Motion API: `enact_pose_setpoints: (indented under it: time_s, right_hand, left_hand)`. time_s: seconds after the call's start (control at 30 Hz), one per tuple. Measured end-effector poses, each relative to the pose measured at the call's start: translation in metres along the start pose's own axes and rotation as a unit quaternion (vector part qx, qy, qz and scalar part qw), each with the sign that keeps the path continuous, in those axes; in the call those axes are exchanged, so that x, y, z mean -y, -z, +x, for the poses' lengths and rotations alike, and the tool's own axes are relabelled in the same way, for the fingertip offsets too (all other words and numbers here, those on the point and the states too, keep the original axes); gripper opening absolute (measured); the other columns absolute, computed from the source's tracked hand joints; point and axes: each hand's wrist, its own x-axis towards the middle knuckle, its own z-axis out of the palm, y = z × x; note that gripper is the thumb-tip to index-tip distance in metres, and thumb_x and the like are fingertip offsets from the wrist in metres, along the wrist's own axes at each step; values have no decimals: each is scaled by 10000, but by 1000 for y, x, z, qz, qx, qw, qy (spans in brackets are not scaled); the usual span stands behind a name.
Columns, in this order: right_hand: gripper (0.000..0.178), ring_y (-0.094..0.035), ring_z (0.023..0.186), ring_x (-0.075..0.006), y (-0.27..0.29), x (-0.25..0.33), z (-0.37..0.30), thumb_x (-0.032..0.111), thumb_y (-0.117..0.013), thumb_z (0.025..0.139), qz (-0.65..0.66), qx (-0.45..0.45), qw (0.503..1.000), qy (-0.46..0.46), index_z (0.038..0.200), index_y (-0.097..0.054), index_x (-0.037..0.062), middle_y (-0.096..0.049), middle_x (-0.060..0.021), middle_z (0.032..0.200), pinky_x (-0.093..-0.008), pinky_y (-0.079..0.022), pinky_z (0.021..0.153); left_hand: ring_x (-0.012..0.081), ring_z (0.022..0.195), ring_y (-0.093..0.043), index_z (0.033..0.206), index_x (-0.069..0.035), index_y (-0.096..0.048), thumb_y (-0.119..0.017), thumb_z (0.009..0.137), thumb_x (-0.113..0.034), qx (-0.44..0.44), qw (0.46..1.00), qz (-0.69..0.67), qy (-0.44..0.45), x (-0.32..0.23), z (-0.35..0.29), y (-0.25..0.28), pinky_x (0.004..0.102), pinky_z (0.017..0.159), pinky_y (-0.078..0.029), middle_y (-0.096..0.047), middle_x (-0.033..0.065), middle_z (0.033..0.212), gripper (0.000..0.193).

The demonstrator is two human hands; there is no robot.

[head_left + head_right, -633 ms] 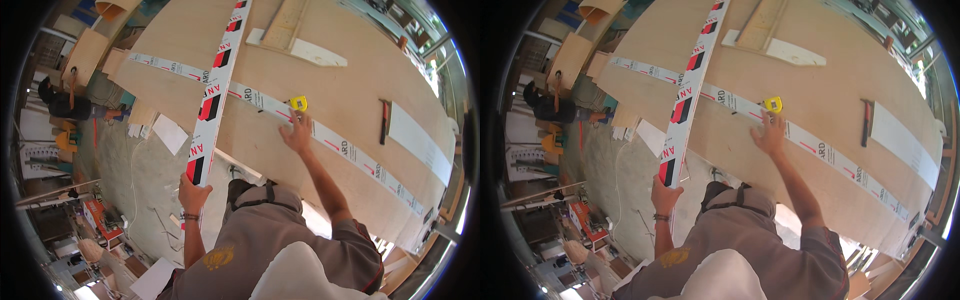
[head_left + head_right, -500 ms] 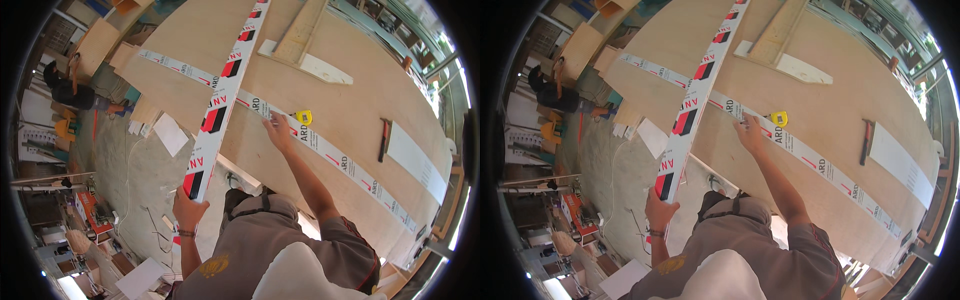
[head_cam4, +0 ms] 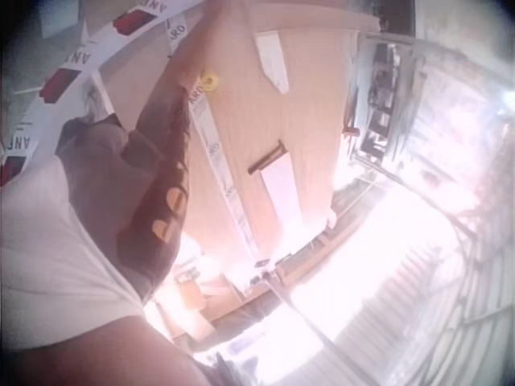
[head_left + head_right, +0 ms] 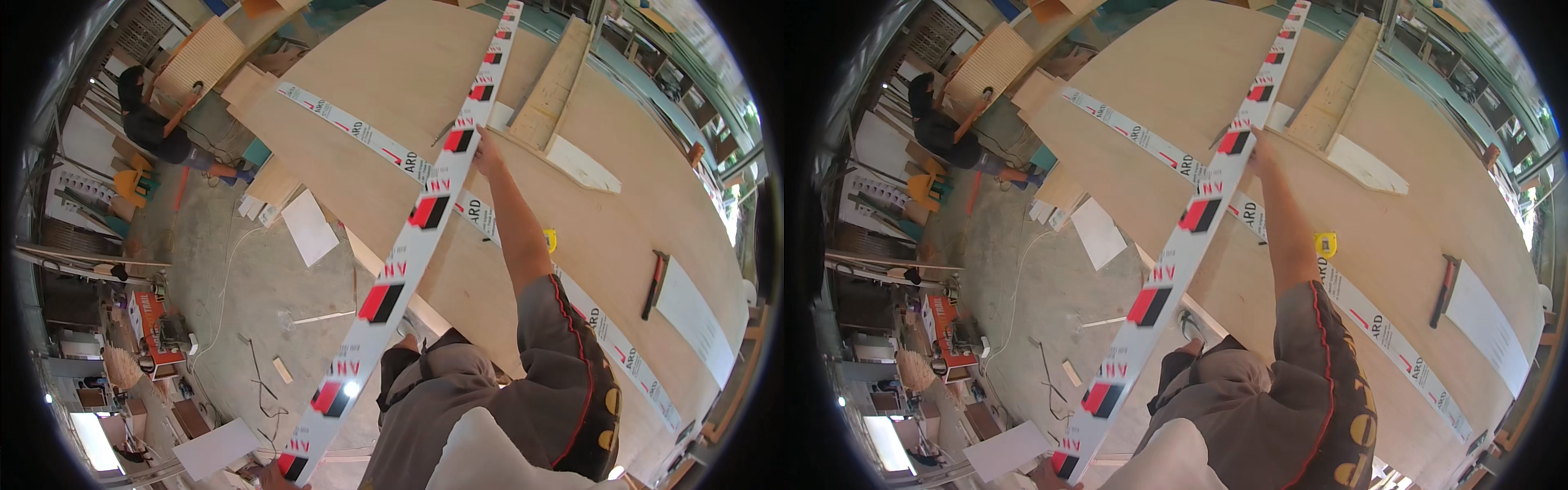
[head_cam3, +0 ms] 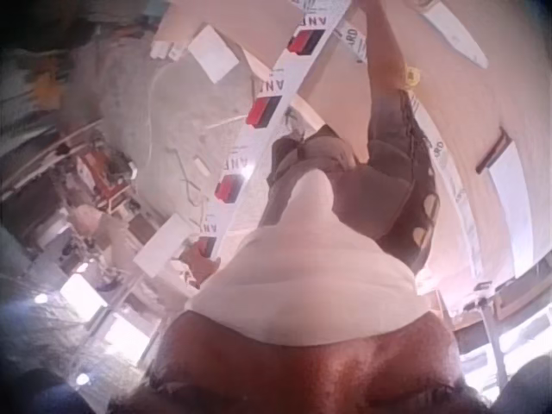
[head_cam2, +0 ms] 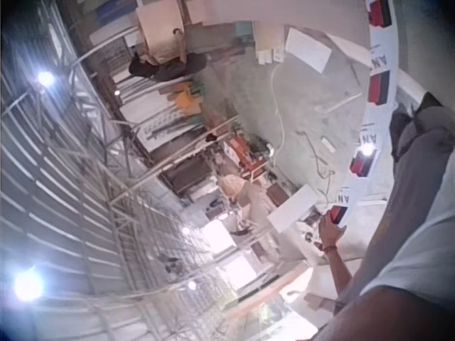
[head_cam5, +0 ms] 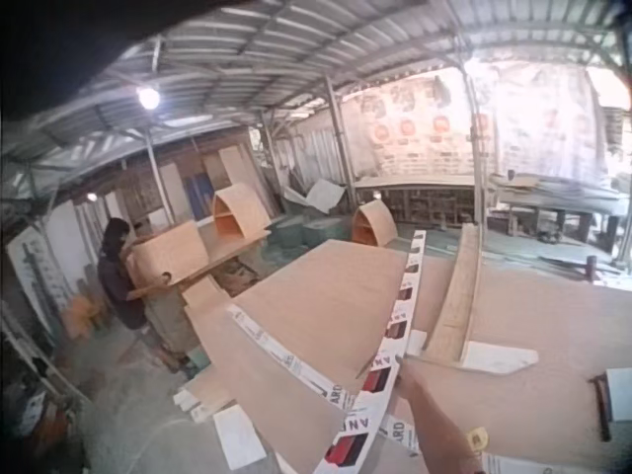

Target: The person measures, cuts, and organizes various wooden boards and strips at a workbench, using a tape measure and a hammer to align pieces.

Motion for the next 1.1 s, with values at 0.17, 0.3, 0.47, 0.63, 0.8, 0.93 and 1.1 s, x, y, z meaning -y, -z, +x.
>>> enact_pose_setpoints:
  time_s: [0.17, 0.3, 0.47, 0.63, 0.8, 0.93, 1.1]
  right_hand:
    - [639, -657, 1206, -352, -23, -31, 5, 529, -637, 990, 78, 150, 986, 3, 1422, -560, 65, -678, -172, 1318, -563, -490, 1078]
    - [468, -692, 1145, -366, -13, -42, 8, 352, -693, 992, -15, 24, 1000, -12, 1346, -595, 61, -711, -160, 1224, -585, -557, 981]
    - [395, -721, 1077, -369, -94, -19, -54, 165, -713, 963, -9, -2, 999, 31, 1288, -602, -31, -711, -200, 1203, -574, -599, 926]
    - [392, -721, 1074, -364, -142, 53, -135, 144, -705, 959, -28, -66, 993, 89, 1295, -592, -23, -709, -189, 1210, -565, -603, 920]
    - [381, -729, 1034, -334, -119, 70, -210, 215, -699, 979, -9, -70, 984, 166, 1270, -600, -10, -713, -169, 1185, -529, -599, 930]
    - [384, -718, 918, -291, -73, 87, -254, 340, -655, 1016, -8, -85, 970, 226, 1259, -603, 47, -708, -118, 1054, -486, -614, 846]
    - [383, -717, 853, -239, -9, 111, -368, 416, -603, 1037, -94, -106, 947, 288, 1207, -617, 73, -697, -70, 955, -429, -620, 857]
  left_hand:
    - [355, 1101, -647, 1326, -76, -579, -914, 595, -452, -19, 996, 89, -8, 120, -92, -56, 491, 928, -542, -675, 136, 1169, 888]
    - [366, 1099, -645, 1356, -89, -556, -926, 596, -469, 45, 991, 100, 77, 173, -53, -115, 485, 925, -547, -672, 140, 1178, 927]
    - [356, 1170, -625, 1413, -108, -520, -919, 622, -459, 184, 968, 130, 110, 237, -5, -197, 473, 976, -535, -645, 149, 1285, 953]
    - [374, 1205, -600, 1419, -85, -525, -845, 699, -480, 155, 984, 70, 54, 267, 88, -237, 480, 1013, -510, -629, 173, 1312, 881]
    - [391, 1241, -575, 1425, -63, -531, -770, 776, -502, 80, 996, 18, -16, 294, 188, -236, 487, 1050, -485, -612, 197, 1338, 819]
    - [405, 1270, -555, 1430, -45, -535, -711, 838, -519, -17, 995, -35, -88, 304, 264, -224, 493, 1079, -465, -599, 217, 1360, 778]
    - [448, 1221, -539, 1299, -29, -520, -847, 574, -113, -127, 984, -42, -119, 318, 390, -208, 528, 1083, -438, -588, 226, 1263, 800]
